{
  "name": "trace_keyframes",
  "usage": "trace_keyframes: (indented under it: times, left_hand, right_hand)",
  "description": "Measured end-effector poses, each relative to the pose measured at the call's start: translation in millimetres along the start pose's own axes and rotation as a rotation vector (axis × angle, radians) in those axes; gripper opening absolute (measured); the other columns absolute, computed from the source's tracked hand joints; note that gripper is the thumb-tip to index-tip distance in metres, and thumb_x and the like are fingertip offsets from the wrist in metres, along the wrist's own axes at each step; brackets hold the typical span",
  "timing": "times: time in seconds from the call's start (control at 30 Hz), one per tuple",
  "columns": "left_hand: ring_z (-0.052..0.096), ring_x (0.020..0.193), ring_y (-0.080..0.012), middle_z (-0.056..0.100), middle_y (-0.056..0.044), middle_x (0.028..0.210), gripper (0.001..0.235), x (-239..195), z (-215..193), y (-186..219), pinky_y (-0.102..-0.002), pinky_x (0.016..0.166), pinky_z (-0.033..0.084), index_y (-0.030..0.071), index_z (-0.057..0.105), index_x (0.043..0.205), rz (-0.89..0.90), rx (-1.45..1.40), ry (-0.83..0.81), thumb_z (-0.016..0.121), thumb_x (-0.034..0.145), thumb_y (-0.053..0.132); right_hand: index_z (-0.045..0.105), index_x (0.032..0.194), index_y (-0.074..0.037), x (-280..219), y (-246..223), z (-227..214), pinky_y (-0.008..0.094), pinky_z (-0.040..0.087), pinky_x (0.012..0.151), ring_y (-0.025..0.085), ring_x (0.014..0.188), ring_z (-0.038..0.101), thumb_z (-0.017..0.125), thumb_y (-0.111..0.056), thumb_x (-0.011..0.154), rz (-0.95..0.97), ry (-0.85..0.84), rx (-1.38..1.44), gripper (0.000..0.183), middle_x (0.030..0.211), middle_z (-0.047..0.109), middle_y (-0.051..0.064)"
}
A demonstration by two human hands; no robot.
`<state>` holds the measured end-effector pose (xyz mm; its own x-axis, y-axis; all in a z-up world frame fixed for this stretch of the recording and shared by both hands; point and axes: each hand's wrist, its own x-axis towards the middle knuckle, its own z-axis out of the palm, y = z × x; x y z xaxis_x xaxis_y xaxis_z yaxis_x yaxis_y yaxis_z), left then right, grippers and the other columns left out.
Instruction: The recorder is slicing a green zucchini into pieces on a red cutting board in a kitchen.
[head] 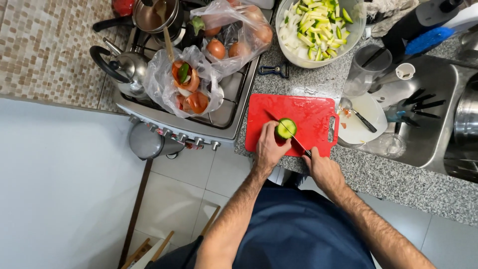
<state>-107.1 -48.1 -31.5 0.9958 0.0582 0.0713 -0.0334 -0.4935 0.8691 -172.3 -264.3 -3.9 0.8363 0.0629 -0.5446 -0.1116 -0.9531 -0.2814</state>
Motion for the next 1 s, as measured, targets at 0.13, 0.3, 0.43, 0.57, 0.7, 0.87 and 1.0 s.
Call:
trace_keyframes:
  times: [0.13,0.3,0.43,0.57,0.7,0.87,1.0]
  left_hand:
    - [0.073,0.125,-0.0430,0.064,-0.015,0.134,0.059,5,-6,3,-0.052,0.095,0.067,0.009,0.063,0.134,0.020,0.018,0.034,0.087,0.081,0.019]
    - [0.071,0.124,-0.0403,0.061,-0.015,0.135,0.065,24,-28,2,-0.050,0.089,0.070,0.006,0.066,0.134,0.138,0.299,0.092,0.089,0.075,0.016]
    - [0.069,0.115,-0.0339,0.060,-0.009,0.122,0.048,31,-12,-32,-0.047,0.084,0.067,0.006,0.074,0.124,0.147,0.324,-0.060,0.089,0.082,0.023]
    - [0.066,0.130,-0.0370,0.061,-0.011,0.136,0.070,30,-27,-19,-0.049,0.105,0.061,0.007,0.070,0.143,0.141,0.217,-0.163,0.096,0.083,0.032]
    - [0.065,0.139,-0.0326,0.062,-0.007,0.142,0.065,14,-36,-43,-0.043,0.117,0.057,0.009,0.068,0.147,0.110,0.125,-0.176,0.093,0.087,0.013]
    - [0.071,0.131,-0.0351,0.065,-0.007,0.138,0.053,11,-35,-23,-0.046,0.109,0.062,0.010,0.070,0.138,0.041,0.093,-0.122,0.092,0.089,0.013]
    - [0.074,0.128,-0.0348,0.065,-0.004,0.136,0.050,10,-32,-27,-0.046,0.106,0.065,0.012,0.069,0.134,0.017,0.096,-0.107,0.091,0.090,0.014]
  right_hand:
    - [0.053,0.125,-0.015,-17,11,-7,0.066,0.063,0.095,0.058,0.103,0.080,0.038,-0.057,0.119,0.031,-0.007,0.044,0.046,0.096,0.079,0.035]
    - [0.058,0.124,-0.016,-46,17,-28,0.068,0.063,0.088,0.061,0.103,0.078,0.043,-0.061,0.116,0.077,-0.023,0.226,0.048,0.092,0.079,0.037]
    - [0.059,0.128,-0.014,-64,-15,-66,0.070,0.058,0.088,0.063,0.104,0.077,0.045,-0.054,0.117,0.094,-0.001,0.344,0.044,0.091,0.078,0.040]
    - [0.060,0.125,-0.014,-61,-19,-71,0.067,0.060,0.087,0.060,0.100,0.078,0.046,-0.055,0.117,0.079,0.042,0.335,0.044,0.087,0.078,0.037]
    - [0.059,0.125,-0.014,-67,-32,-68,0.067,0.060,0.086,0.058,0.098,0.079,0.047,-0.053,0.117,0.077,0.028,0.370,0.041,0.086,0.078,0.035]
    - [0.059,0.130,-0.018,-61,-43,-42,0.067,0.061,0.093,0.056,0.103,0.080,0.046,-0.056,0.116,0.075,-0.034,0.294,0.043,0.095,0.082,0.031]
    - [0.058,0.131,-0.018,-61,-49,-43,0.067,0.061,0.094,0.054,0.104,0.081,0.044,-0.055,0.116,0.082,-0.039,0.274,0.043,0.099,0.082,0.029]
